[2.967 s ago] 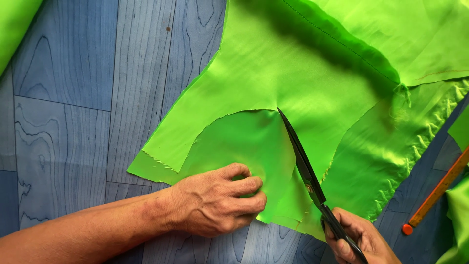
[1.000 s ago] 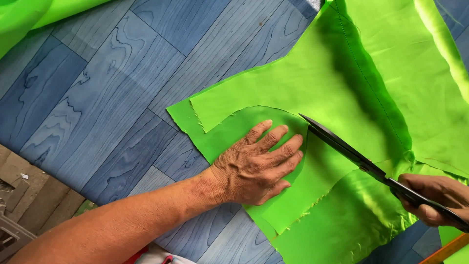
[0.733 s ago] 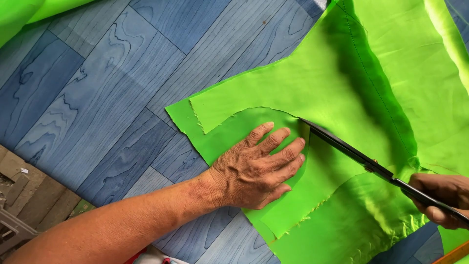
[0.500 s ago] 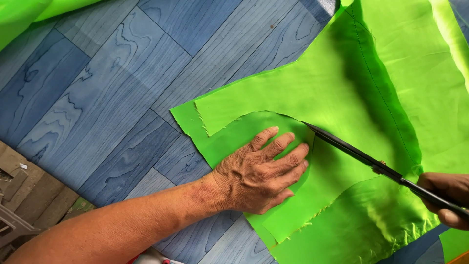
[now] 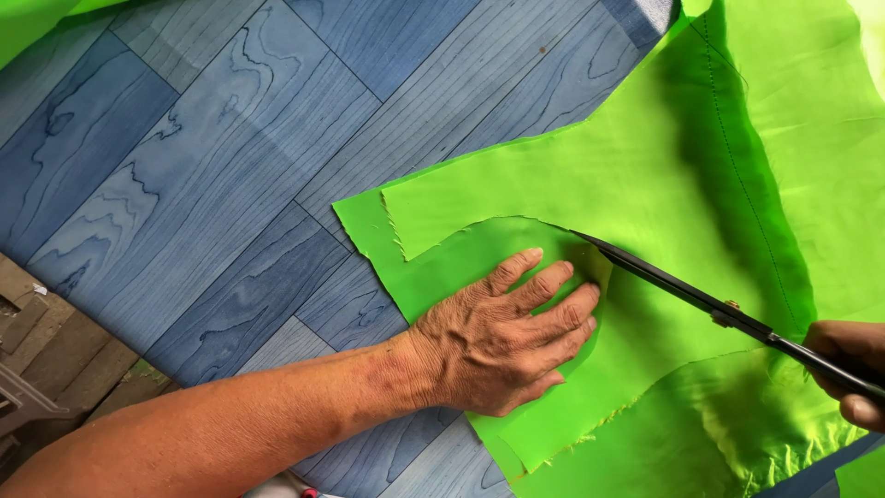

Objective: Marking and cutting green fabric into specific pattern pieces using scissors and a ruler on a workshop table.

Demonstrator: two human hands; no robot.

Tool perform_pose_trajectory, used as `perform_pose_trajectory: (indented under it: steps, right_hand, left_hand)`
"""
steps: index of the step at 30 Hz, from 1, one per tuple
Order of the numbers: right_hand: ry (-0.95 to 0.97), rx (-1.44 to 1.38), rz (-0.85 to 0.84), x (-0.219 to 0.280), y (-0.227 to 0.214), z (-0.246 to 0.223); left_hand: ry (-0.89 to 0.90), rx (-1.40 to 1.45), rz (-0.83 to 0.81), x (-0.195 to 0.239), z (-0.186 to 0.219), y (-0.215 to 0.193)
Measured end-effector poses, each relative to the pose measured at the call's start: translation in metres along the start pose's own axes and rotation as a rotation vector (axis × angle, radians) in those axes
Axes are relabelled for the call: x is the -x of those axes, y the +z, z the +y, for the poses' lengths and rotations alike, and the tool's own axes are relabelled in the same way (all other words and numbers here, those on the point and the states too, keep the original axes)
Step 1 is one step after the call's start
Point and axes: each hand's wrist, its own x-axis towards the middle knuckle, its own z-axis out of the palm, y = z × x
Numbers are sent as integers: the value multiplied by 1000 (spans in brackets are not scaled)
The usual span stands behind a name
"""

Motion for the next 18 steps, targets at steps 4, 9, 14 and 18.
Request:
perform_pose_trajectory:
  steps: [4, 9, 14, 18]
  right_hand:
    - [62, -29, 98, 6, 5, 9]
    - [62, -66, 57, 1, 1, 20]
    - [58, -100, -4, -8, -11, 31]
    - [53, -130, -56, -19, -23, 33]
  left_hand:
    - [-2, 6, 6, 1, 0, 2]
    - [-6, -7, 3, 0, 0, 0]
    - [-12, -30, 5, 2, 1, 1]
    - [-18, -15, 28, 2, 2, 0]
